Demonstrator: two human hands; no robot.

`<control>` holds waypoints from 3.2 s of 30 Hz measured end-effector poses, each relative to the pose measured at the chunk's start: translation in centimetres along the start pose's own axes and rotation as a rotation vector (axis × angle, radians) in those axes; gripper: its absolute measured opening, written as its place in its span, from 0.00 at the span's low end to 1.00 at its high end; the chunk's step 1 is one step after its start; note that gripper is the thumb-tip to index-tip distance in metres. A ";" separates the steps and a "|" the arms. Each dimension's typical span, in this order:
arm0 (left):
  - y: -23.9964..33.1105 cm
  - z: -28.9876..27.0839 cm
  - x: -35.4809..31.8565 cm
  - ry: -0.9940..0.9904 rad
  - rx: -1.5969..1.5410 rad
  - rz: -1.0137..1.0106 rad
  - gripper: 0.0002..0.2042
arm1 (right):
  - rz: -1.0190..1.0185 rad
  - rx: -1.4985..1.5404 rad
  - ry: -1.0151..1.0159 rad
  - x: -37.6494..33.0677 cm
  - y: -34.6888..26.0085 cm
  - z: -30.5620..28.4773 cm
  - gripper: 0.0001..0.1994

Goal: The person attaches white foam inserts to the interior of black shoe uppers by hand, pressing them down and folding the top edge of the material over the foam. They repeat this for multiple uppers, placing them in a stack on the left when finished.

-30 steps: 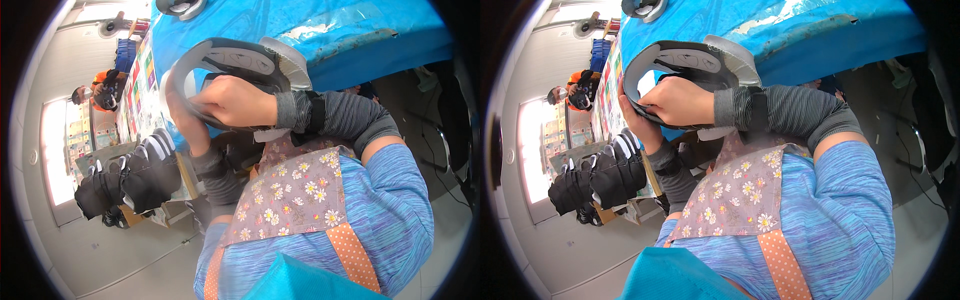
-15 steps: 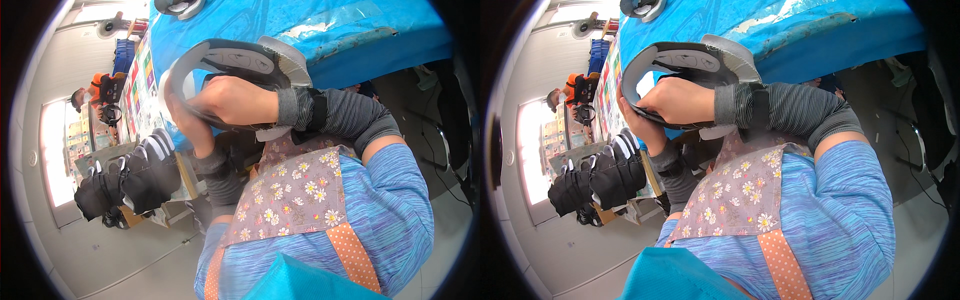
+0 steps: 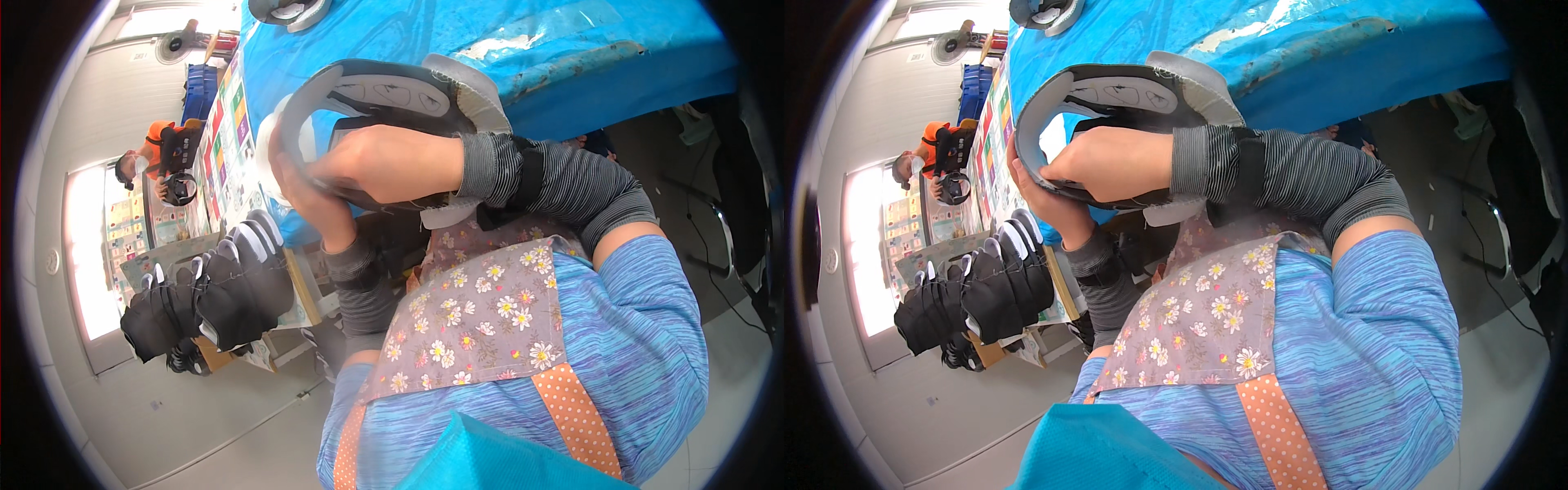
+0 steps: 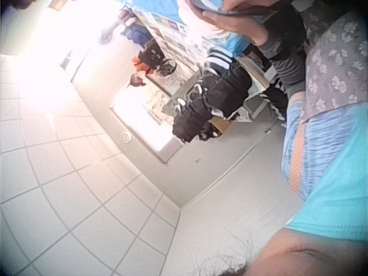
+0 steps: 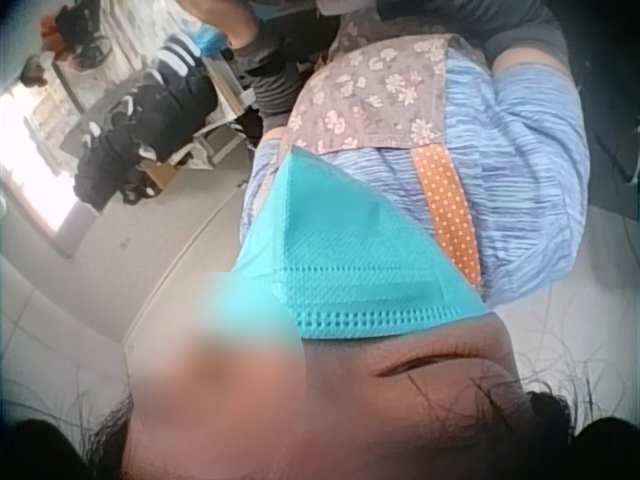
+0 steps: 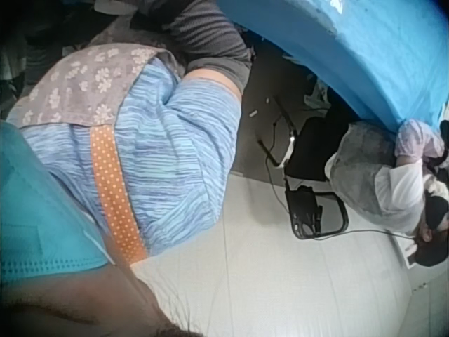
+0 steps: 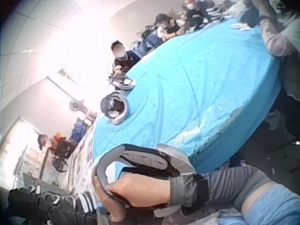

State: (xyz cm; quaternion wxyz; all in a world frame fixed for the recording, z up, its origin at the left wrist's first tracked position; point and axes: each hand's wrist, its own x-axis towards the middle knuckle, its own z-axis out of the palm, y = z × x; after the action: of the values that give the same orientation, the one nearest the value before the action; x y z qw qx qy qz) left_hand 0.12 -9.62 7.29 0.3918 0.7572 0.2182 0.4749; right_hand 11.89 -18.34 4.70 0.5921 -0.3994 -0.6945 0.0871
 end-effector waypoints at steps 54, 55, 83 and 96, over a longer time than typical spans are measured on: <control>0.3 1.8 -2.1 0.118 0.432 0.270 0.24 | 0.145 -0.876 0.251 0.3 -2.7 -8.7 0.06; 0.4 1.9 -2.2 0.119 0.432 0.270 0.24 | 0.158 -0.890 0.235 0.4 -2.8 -8.7 0.06; 0.8 2.6 -2.3 0.159 0.288 0.264 0.32 | 0.180 -0.890 0.251 0.6 -2.5 -8.5 0.04; 0.6 2.0 -1.4 0.073 0.409 0.353 0.34 | 0.181 -0.905 0.222 0.5 -2.3 -8.4 0.07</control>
State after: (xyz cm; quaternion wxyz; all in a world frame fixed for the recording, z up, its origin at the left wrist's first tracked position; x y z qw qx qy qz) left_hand 1.25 -11.76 6.53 0.1340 0.8292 0.1882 0.5090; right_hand 18.36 -22.50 8.80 0.4191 -0.6831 -0.5577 -0.2164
